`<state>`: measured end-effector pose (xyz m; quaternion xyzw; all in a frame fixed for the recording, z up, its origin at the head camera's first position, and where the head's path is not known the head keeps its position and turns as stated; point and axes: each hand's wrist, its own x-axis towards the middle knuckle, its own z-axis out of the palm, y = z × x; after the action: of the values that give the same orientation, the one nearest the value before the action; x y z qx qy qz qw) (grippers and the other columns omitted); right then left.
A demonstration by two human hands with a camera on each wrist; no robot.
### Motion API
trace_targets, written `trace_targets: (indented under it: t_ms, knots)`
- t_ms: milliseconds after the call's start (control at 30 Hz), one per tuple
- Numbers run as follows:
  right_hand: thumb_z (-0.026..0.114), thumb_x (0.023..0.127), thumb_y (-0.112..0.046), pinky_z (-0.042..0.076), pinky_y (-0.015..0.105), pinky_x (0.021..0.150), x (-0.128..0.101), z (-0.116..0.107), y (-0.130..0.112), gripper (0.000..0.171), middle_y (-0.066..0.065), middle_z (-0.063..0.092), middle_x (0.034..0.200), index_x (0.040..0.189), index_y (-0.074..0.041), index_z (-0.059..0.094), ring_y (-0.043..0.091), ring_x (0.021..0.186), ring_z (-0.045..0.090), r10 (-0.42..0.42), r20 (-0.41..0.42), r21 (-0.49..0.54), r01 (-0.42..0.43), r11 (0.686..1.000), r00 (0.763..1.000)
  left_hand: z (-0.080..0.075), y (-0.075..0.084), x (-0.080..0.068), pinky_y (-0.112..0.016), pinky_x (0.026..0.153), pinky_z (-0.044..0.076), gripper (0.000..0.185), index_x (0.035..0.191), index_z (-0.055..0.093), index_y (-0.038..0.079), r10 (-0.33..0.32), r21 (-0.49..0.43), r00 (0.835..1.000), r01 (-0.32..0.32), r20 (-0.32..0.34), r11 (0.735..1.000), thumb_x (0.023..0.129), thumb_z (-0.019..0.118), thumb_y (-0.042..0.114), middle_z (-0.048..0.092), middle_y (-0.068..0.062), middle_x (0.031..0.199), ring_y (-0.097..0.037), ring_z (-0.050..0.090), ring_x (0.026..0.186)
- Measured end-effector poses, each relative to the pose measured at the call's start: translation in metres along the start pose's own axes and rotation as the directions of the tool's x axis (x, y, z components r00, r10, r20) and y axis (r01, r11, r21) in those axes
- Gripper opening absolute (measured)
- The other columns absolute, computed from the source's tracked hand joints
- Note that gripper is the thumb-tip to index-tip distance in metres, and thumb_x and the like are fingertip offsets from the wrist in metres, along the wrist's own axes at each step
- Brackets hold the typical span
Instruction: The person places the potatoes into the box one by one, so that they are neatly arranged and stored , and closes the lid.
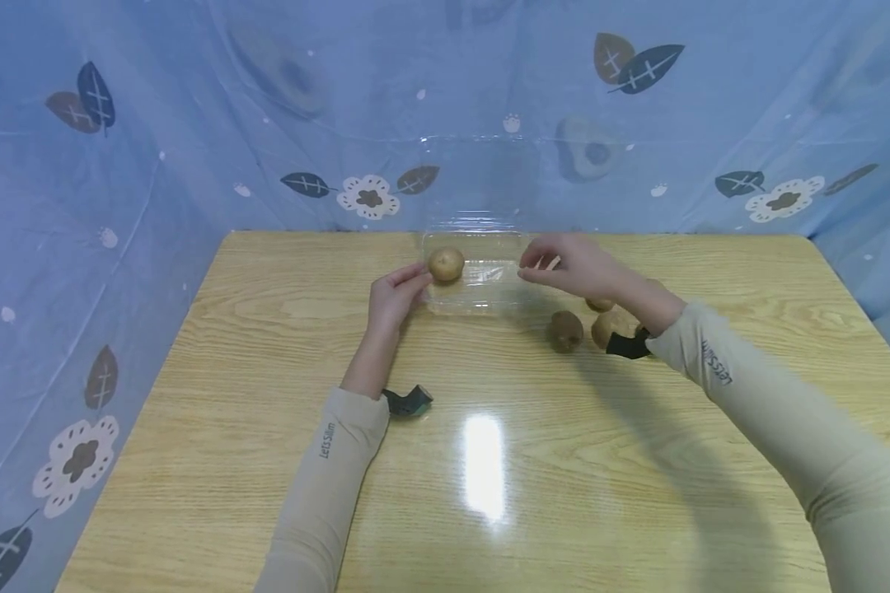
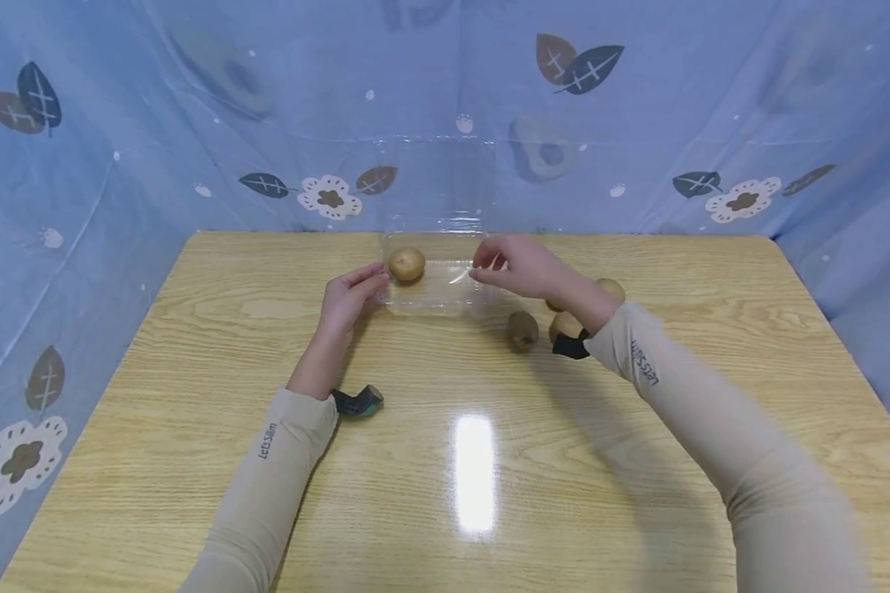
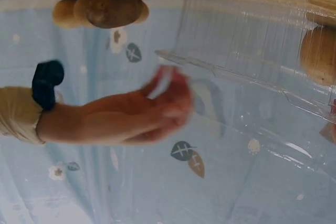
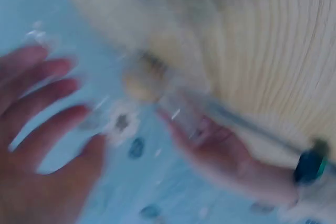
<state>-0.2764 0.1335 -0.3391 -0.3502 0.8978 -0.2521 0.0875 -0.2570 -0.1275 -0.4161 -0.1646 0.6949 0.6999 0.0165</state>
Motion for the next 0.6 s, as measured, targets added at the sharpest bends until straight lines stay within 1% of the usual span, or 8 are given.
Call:
trace_targets:
  t_ms: [67, 133, 167, 233, 333, 467, 533, 600]
  knots:
    - [0.059, 0.088, -0.021, 0.051, 0.036, 0.081, -0.01, -0.009, 0.003, 0.015, 0.004, 0.066, 0.091, 0.095, -0.008, 0.063, 0.018, 0.086, 0.061, -0.006, 0.102, 0.029, 0.003, 1.0, 0.995, 0.0, 0.0, 0.0, -0.026, 0.083, 0.053, 0.035, 0.116, 0.062, 0.009, -0.003, -0.005, 1.0, 0.003, 0.0, 1.0, 0.082, 0.067, 0.017, 0.062, -0.005, 0.117, -0.017, 0.06, 0.093]
    - [0.059, 0.089, -0.02, 0.05, 0.035, 0.083, -0.018, -0.018, 0.004, 0.013, 0.003, 0.066, 0.09, 0.094, -0.009, 0.063, 0.017, 0.086, 0.06, -0.006, 0.213, 0.052, -0.005, 0.999, 0.977, 0.0, -0.001, 0.0, -0.026, 0.083, 0.053, 0.035, 0.116, 0.062, 0.009, -0.003, -0.009, 1.0, 0.003, -0.001, 1.0, 0.082, 0.067, 0.017, 0.062, -0.005, 0.117, -0.019, 0.06, 0.096]
    - [0.058, 0.089, -0.02, 0.049, 0.034, 0.082, -0.022, -0.022, 0.004, 0.012, 0.003, 0.065, 0.09, 0.093, -0.01, 0.062, 0.016, 0.086, 0.06, 0.002, 0.254, 0.056, -0.017, 0.998, 0.967, 0.0, -0.001, 0.0, -0.026, 0.083, 0.053, 0.035, 0.116, 0.062, 0.009, -0.002, -0.008, 1.0, 0.002, -0.001, 1.0, 0.082, 0.067, 0.017, 0.062, -0.005, 0.117, -0.019, 0.06, 0.096]
    - [0.058, 0.089, -0.021, 0.048, 0.033, 0.08, -0.03, -0.029, 0.004, 0.012, 0.003, 0.064, 0.09, 0.093, -0.01, 0.061, 0.015, 0.086, 0.059, 0.034, 0.306, 0.064, -0.056, 0.996, 0.951, 0.0, 0.0, 0.0, -0.026, 0.083, 0.053, 0.035, 0.116, 0.062, 0.01, 0.0, -0.008, 1.0, 0.0, -0.001, 1.0, 0.081, 0.068, 0.017, 0.062, -0.005, 0.116, -0.02, 0.06, 0.097]
    - [0.057, 0.09, -0.024, 0.048, 0.029, 0.074, -0.039, -0.035, 0.004, 0.013, 0.002, 0.062, 0.088, 0.092, -0.011, 0.06, 0.014, 0.084, 0.057, 0.084, 0.346, 0.048, -0.107, 0.993, 0.934, 0.0, -0.001, 0.0, -0.026, 0.083, 0.053, 0.036, 0.116, 0.062, 0.011, 0.002, 0.002, 1.0, -0.002, 0.004, 1.0, 0.081, 0.068, 0.018, 0.061, -0.004, 0.117, -0.019, 0.06, 0.097]
    - [0.056, 0.091, -0.026, 0.048, 0.027, 0.072, -0.05, -0.038, 0.007, 0.015, 0.003, 0.062, 0.09, 0.094, -0.012, 0.058, 0.016, 0.083, 0.058, 0.126, 0.373, 0.023, -0.145, 0.989, 0.919, -0.001, -0.001, -0.001, -0.023, 0.083, 0.053, 0.037, 0.117, 0.061, 0.012, 0.001, 0.015, 1.0, -0.001, 0.014, 1.0, 0.081, 0.068, 0.019, 0.061, -0.002, 0.119, -0.016, 0.06, 0.095]
    - [0.056, 0.09, -0.027, 0.049, 0.028, 0.071, -0.055, -0.038, 0.01, 0.016, 0.004, 0.063, 0.093, 0.096, -0.012, 0.058, 0.016, 0.083, 0.058, 0.15, 0.376, 0.008, -0.165, 0.986, 0.914, -0.001, -0.001, -0.001, -0.022, 0.083, 0.053, 0.037, 0.117, 0.061, 0.011, 0.0, 0.016, 1.0, 0.0, 0.019, 1.0, 0.082, 0.068, 0.019, 0.06, -0.002, 0.12, -0.014, 0.06, 0.095]
    - [0.056, 0.09, -0.028, 0.05, 0.029, 0.07, -0.061, -0.04, 0.015, 0.018, 0.004, 0.064, 0.094, 0.097, -0.012, 0.058, 0.017, 0.082, 0.059, 0.169, 0.366, -0.007, -0.178, 0.984, 0.915, -0.001, -0.001, -0.001, -0.021, 0.082, 0.053, 0.037, 0.117, 0.061, 0.011, -0.003, 0.009, 1.0, 0.003, 0.022, 1.0, 0.082, 0.068, 0.019, 0.06, -0.001, 0.121, -0.013, 0.06, 0.095]
